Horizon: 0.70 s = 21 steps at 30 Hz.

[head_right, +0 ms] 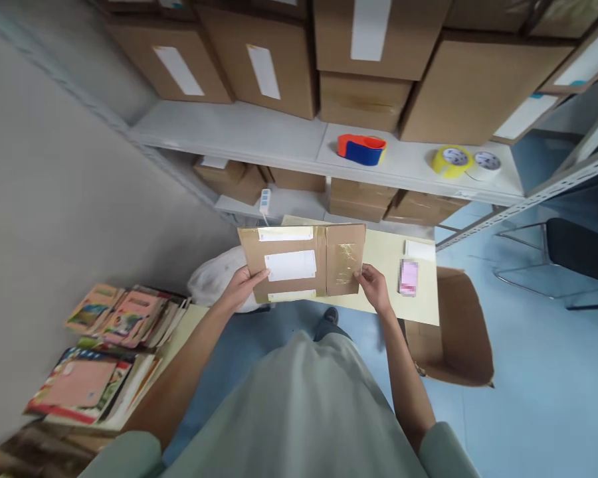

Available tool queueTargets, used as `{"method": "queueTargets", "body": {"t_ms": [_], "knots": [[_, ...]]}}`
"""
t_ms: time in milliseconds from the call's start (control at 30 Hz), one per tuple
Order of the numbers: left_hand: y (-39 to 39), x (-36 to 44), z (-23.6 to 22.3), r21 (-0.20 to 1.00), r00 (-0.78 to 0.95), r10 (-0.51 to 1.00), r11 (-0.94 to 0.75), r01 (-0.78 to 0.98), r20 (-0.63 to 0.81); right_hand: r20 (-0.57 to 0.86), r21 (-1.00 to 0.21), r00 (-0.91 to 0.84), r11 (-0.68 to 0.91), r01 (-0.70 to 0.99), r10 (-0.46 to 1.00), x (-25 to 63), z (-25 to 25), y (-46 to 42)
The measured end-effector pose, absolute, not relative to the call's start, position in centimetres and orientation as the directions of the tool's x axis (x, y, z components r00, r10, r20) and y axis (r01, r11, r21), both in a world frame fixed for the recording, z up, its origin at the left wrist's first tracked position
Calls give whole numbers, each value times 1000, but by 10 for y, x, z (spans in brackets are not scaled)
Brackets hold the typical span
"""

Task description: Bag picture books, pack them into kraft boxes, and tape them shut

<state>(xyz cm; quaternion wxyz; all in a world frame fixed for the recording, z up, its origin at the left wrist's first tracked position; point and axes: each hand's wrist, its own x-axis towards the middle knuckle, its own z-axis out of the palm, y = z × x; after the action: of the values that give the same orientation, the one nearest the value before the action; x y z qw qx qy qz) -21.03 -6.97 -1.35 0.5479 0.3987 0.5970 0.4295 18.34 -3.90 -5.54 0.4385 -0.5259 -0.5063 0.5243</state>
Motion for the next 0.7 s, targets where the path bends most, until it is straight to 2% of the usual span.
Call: {"method": "queueTargets", "body": {"t_ms": [167, 267, 400, 567, 700], "knots": [[-11, -163, -48, 958, -51, 966, 257, 131, -252, -122, -972, 0, -120, 205, 993, 234, -89, -16], [10, -142, -69, 947, -67, 962, 272, 171, -264, -97, -954, 71, -113, 279, 993, 245, -113, -10], [28, -118, -88, 942, -39, 966, 257, 216, -254, -133, -913, 162, -185, 364, 978, 249, -139, -12], [35, -104, -94, 938, 51, 969, 222, 267, -243, -156, -917, 123, -190, 350, 980, 249, -146, -18], [24, -102, -99, 915, 97, 944, 275, 294, -315, -182, -938, 78, -197, 285, 980, 245, -135, -22]]}}
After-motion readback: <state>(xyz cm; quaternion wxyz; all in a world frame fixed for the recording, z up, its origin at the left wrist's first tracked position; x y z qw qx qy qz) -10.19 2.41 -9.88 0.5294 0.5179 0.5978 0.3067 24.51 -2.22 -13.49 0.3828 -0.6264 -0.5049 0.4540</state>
